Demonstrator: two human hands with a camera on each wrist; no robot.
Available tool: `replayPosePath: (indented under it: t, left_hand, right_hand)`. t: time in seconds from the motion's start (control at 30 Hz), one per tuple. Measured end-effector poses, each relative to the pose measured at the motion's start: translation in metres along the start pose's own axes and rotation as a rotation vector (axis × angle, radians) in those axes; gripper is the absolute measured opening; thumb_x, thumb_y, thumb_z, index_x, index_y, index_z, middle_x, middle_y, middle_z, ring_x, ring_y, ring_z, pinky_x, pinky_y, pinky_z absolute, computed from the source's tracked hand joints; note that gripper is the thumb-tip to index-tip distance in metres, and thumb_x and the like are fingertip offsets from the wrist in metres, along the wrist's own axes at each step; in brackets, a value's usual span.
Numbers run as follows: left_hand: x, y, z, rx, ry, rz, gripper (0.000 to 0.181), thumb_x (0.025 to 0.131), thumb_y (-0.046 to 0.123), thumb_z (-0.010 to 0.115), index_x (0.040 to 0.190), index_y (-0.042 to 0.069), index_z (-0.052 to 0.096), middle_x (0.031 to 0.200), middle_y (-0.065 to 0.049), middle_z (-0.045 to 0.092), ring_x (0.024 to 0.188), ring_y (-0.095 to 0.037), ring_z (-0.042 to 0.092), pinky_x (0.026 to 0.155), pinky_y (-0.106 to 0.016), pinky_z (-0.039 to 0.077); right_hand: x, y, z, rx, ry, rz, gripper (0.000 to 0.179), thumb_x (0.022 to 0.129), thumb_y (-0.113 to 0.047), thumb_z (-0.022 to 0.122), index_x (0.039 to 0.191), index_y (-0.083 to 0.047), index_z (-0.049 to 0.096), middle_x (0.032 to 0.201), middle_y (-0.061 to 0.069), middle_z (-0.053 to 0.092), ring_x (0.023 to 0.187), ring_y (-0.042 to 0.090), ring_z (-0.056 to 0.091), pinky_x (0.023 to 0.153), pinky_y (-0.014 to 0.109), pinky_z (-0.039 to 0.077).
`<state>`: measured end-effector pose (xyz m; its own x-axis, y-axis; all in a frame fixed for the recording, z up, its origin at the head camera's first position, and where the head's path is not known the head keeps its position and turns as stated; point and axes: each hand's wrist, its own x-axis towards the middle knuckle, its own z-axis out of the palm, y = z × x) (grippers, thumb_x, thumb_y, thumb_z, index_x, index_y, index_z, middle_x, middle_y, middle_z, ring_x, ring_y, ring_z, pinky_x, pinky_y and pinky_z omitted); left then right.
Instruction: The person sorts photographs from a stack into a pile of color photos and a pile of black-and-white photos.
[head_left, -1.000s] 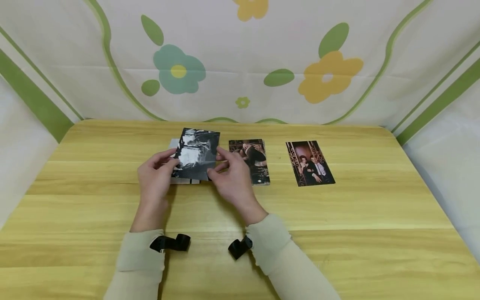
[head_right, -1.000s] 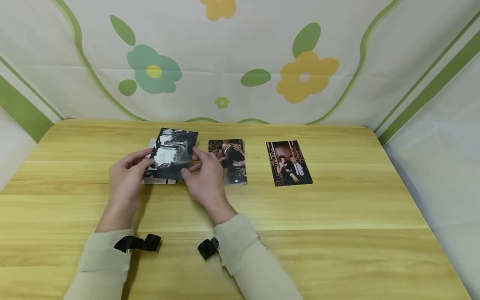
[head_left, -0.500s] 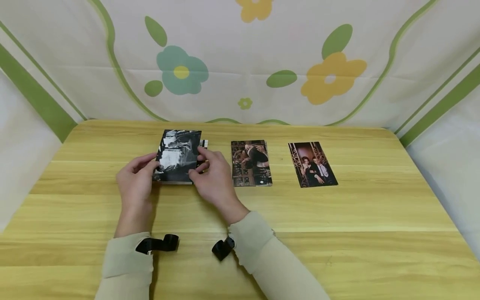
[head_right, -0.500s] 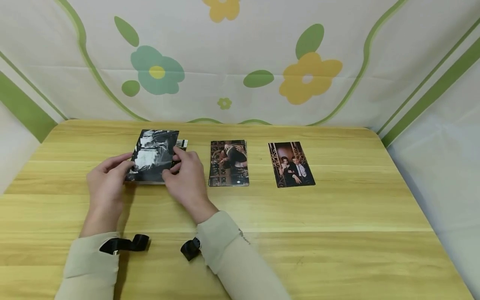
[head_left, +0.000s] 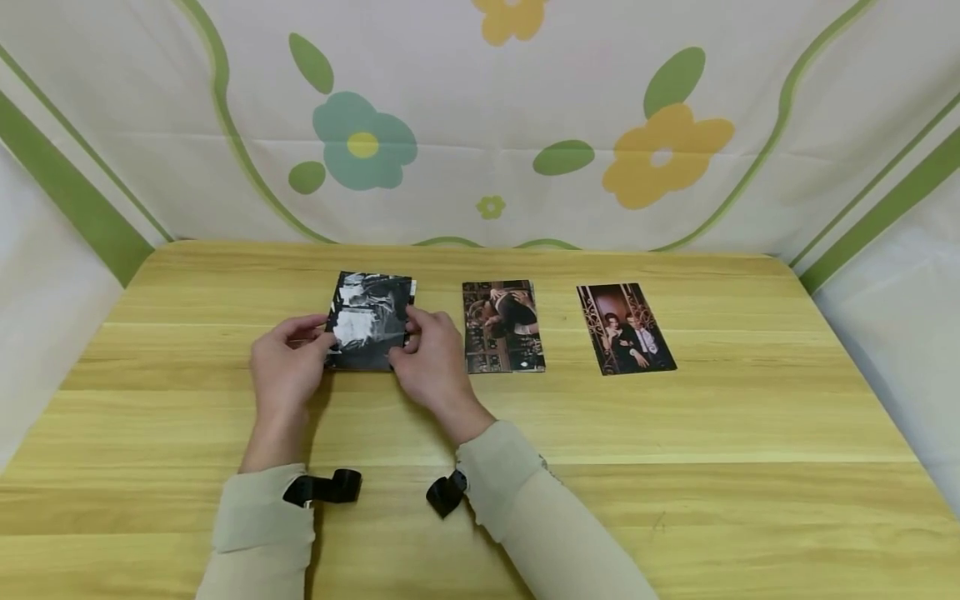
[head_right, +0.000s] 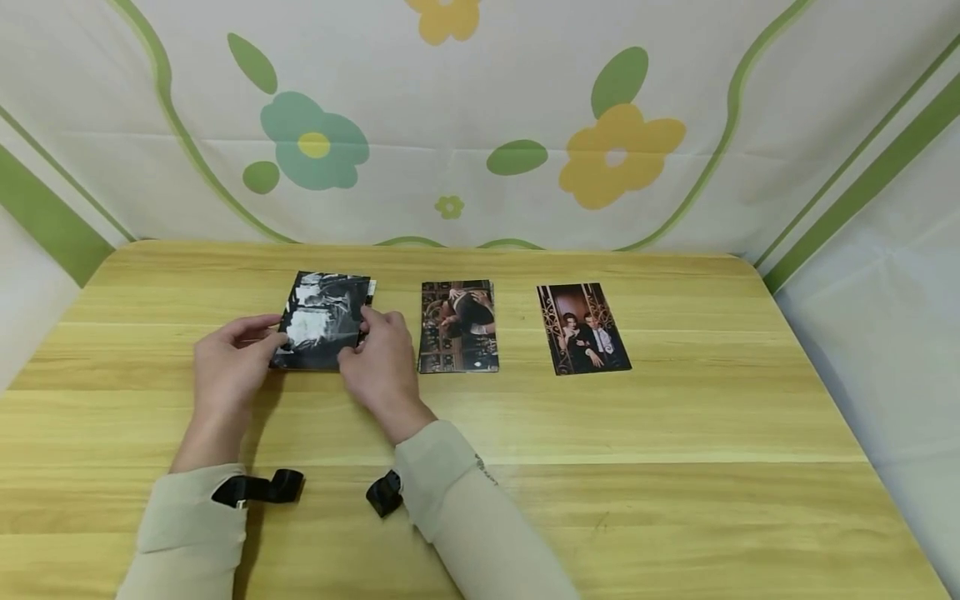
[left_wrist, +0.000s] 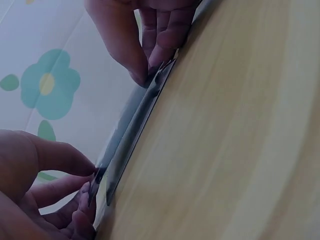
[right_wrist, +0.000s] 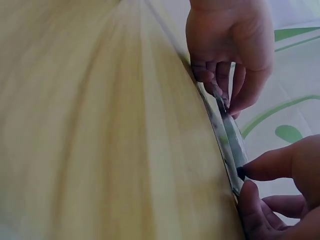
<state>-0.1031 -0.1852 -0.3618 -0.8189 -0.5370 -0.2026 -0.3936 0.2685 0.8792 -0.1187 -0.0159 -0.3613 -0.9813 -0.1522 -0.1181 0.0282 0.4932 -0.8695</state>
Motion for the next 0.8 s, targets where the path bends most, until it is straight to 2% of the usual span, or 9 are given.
replayPosePath:
  t: [0.1,0.23,0.37,0.6,0.8]
  left_hand:
    - [-0.0001,-0.0006,0.0016,0.052,-0.012,0.015,0.038,0.098,0.010,0.073,0.135,0.009,0.075,0.120,-0.009,0.072,0.097,-0.010,0.059,0.080,-0.019,0.047]
    - [-0.0004,-0.0017,0.0034,0.099,-0.016,0.057,0.036,0.097,0.010,0.072,0.133,0.005,0.076,0.119,-0.014,0.074,0.093,-0.012,0.059,0.076,-0.018,0.046]
    - [-0.0012,-0.0019,0.0045,0.133,-0.018,0.093,0.035,0.098,0.010,0.071,0.132,0.003,0.076,0.117,-0.015,0.073,0.091,-0.012,0.058,0.072,-0.017,0.045]
    - [-0.0027,-0.0022,0.0058,0.152,-0.030,0.101,0.035,0.098,0.009,0.072,0.132,0.002,0.076,0.116,-0.016,0.072,0.091,-0.014,0.057,0.073,-0.019,0.044]
    - [-0.0013,-0.0042,0.0069,0.168,-0.021,0.116,0.033,0.097,0.009,0.072,0.130,0.002,0.076,0.112,-0.014,0.072,0.089,-0.014,0.056,0.071,-0.017,0.043]
  right_hand:
    - [0.0018,0.0010,0.0007,-0.026,-0.002,0.007,0.066,0.094,-0.005,0.075,0.157,-0.006,0.054,0.126,0.008,0.063,0.088,0.007,0.062,0.084,0.026,0.057]
    - [0.0027,0.0011,-0.0004,-0.052,-0.010,0.015,0.064,0.095,-0.006,0.075,0.156,-0.006,0.055,0.126,0.009,0.062,0.087,0.007,0.062,0.087,0.029,0.057]
    - [0.0031,0.0004,-0.0018,-0.076,-0.012,0.023,0.063,0.095,-0.007,0.074,0.156,-0.006,0.056,0.126,0.009,0.061,0.086,0.007,0.060,0.087,0.029,0.055]
    - [0.0038,0.0006,-0.0008,-0.116,0.000,0.024,0.060,0.097,-0.010,0.073,0.155,-0.008,0.057,0.126,0.009,0.060,0.081,0.008,0.056,0.083,0.029,0.051]
    - [0.0047,0.0024,0.0007,-0.118,0.017,0.020,0.060,0.096,-0.008,0.073,0.154,-0.007,0.058,0.125,0.009,0.061,0.081,0.008,0.057,0.086,0.031,0.053]
